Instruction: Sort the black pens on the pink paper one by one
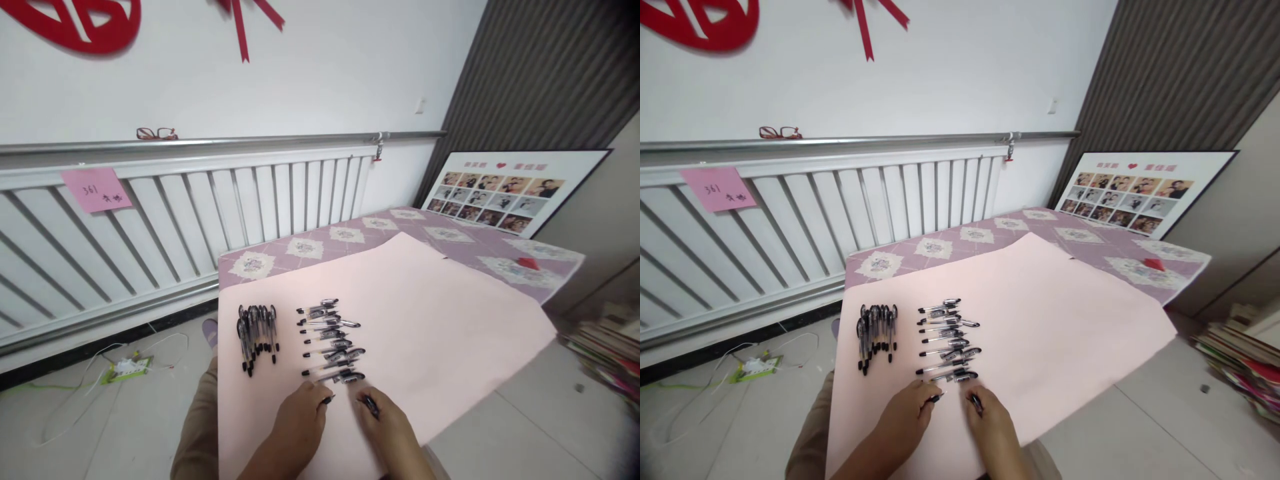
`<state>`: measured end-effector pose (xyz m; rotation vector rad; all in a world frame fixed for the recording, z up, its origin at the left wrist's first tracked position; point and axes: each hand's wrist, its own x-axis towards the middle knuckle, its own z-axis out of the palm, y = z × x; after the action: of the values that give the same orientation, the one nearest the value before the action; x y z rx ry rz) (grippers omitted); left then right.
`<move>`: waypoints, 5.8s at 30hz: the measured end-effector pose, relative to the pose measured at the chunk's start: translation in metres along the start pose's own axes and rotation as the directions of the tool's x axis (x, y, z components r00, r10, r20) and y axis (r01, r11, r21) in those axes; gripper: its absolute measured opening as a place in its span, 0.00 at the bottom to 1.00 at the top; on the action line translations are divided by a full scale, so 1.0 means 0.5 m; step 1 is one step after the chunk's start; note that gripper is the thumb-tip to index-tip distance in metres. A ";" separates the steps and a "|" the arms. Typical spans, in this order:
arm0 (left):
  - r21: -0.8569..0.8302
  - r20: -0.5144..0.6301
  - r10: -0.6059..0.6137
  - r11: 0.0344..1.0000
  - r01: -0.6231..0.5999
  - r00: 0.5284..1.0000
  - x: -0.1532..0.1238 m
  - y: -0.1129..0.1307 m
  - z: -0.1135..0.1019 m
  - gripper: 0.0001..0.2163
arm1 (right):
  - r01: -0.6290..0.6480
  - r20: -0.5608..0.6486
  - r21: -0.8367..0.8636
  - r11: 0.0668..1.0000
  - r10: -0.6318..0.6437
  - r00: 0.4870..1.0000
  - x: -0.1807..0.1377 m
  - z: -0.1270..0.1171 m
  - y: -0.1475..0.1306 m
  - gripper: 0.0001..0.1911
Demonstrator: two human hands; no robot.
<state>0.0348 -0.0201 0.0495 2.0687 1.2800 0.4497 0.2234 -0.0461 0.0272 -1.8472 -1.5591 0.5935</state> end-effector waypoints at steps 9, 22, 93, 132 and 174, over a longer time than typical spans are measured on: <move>0.323 0.055 -0.021 0.946 0.002 0.998 0.049 0.027 0.052 0.16 | 0.096 0.060 -0.094 0.991 -0.090 0.994 0.014 0.007 0.003 0.11; 0.436 0.027 0.053 0.898 -0.059 0.998 0.071 0.024 0.100 0.15 | 0.104 0.106 -0.176 0.979 -0.086 0.991 0.027 -0.007 0.034 0.15; -0.024 -0.222 0.014 1.000 -0.020 0.975 -0.051 -0.085 -0.025 0.09 | 0.180 0.037 -0.048 0.982 -0.179 0.983 0.012 -0.008 0.036 0.10; -0.407 -0.459 -0.179 0.913 -0.027 0.870 -0.064 -0.133 -0.025 0.06 | 0.307 0.099 -0.196 0.931 -0.293 0.951 0.091 0.057 -0.107 0.08; -0.699 -0.326 -0.214 0.710 -0.082 0.921 -0.062 -0.134 -0.042 0.09 | 0.049 0.243 0.438 0.898 -0.171 0.955 -0.039 0.202 -0.165 0.08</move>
<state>-0.0363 -0.0195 0.0203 1.2984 1.1323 1.1649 0.0923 -0.0393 0.0154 -1.3763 -1.5415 1.0839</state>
